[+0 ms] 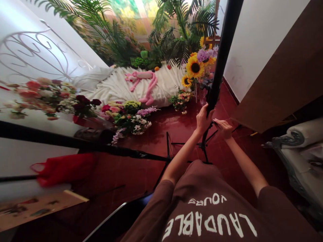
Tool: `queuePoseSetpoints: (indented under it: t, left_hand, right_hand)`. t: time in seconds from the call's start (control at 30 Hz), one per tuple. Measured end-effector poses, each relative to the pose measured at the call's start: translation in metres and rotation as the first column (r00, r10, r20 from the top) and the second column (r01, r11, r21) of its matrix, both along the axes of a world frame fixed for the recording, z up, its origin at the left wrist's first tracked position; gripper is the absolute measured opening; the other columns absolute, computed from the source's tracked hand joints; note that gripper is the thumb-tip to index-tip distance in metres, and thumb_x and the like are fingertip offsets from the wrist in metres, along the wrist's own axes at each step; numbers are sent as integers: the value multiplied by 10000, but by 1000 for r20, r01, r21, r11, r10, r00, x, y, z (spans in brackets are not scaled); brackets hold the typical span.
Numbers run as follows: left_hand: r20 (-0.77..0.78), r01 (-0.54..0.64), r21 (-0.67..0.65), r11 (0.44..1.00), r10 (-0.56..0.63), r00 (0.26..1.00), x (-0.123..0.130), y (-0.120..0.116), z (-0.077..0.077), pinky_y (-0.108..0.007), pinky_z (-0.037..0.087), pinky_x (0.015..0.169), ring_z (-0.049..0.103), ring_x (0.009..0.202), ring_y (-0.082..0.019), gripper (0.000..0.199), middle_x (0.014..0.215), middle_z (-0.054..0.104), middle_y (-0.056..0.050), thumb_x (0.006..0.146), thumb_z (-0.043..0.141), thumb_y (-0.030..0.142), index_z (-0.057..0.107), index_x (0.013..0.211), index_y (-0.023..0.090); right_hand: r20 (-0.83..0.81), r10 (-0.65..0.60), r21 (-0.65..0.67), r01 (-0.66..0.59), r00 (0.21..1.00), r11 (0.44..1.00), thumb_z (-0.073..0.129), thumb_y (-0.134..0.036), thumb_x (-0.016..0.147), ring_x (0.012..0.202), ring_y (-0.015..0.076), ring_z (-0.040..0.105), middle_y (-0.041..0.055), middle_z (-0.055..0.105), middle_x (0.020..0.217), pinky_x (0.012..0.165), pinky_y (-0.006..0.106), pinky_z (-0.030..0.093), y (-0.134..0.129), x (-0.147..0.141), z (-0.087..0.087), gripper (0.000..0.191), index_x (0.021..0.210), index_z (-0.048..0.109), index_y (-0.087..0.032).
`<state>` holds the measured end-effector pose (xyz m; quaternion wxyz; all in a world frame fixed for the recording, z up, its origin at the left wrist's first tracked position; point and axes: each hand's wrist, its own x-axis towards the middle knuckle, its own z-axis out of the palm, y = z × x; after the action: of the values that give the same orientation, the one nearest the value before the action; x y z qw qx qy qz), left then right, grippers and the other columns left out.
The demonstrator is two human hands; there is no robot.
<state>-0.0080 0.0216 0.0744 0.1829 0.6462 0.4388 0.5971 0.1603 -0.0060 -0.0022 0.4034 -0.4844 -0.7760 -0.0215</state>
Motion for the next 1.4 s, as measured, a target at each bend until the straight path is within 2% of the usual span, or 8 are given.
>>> queuePoseSetpoints:
  t: [0.2,0.4,0.57,0.7,0.9,1.03,1.23,1.4]
  left_hand:
    - [80,81,101,992,-89,993,3,12,60,-205,536,692,665,761,-97,400,965,685,-49,911,493,470,559,1203,204]
    - [127,94,108,990,-108,986,4,9,63,-197,534,656,654,709,-86,400,946,680,-49,905,504,477,569,1188,201]
    - [140,119,79,990,-129,982,3,9,63,-209,548,686,660,721,-90,401,955,683,-47,899,518,467,564,1206,213]
    - [129,124,59,990,-131,983,2,8,58,-222,556,724,671,790,-107,402,996,683,-51,900,521,457,546,1228,226]
    - [49,148,-53,988,-146,988,-4,-4,7,-296,549,848,671,937,-156,409,1085,671,-67,902,534,428,525,1263,238]
    - [-22,107,-165,981,-112,994,-18,-33,-51,-384,491,981,601,1136,-205,389,1218,627,-108,920,501,402,540,1261,216]
    - [52,40,-501,864,-16,999,-80,-103,-135,-391,507,943,624,1084,-209,356,1172,650,-120,924,456,417,598,1151,182]
    - [9,-244,-646,724,327,945,-167,-161,-165,-417,490,931,628,1063,-244,248,1107,679,-73,907,464,420,615,1025,262]
  right_hand:
    - [-155,58,-151,-82,986,985,476,-374,953,1098,194,639,64,682,1193,962,323,490,-9,-3,10,323,1190,648,-240]
    - [-561,-181,-471,-133,808,872,502,-430,919,537,115,618,11,683,691,525,215,478,2,-24,20,274,990,658,-218]
    - [-716,-569,-694,-510,406,509,548,-189,866,305,48,373,-97,447,416,305,123,253,24,-24,30,147,1006,588,-176]
    - [-564,-799,-559,-809,207,185,405,-67,881,307,9,337,-91,393,417,309,53,258,35,-15,34,200,750,527,-157]
    - [-607,-793,-377,-857,-58,351,347,-72,892,323,9,331,-84,404,454,301,57,235,21,-21,31,230,741,497,-159]
    - [-601,-798,-516,-741,-45,430,438,-128,857,324,28,319,-84,398,437,313,106,252,4,-39,18,191,676,436,-189]
    - [-535,-843,-618,-708,59,342,494,-144,825,337,42,328,-78,418,441,335,135,247,-30,-84,-17,170,681,425,-201]
    - [-520,-826,-669,-705,218,236,525,-162,805,368,54,386,-64,474,481,355,153,275,-53,-130,-34,56,758,510,-189]
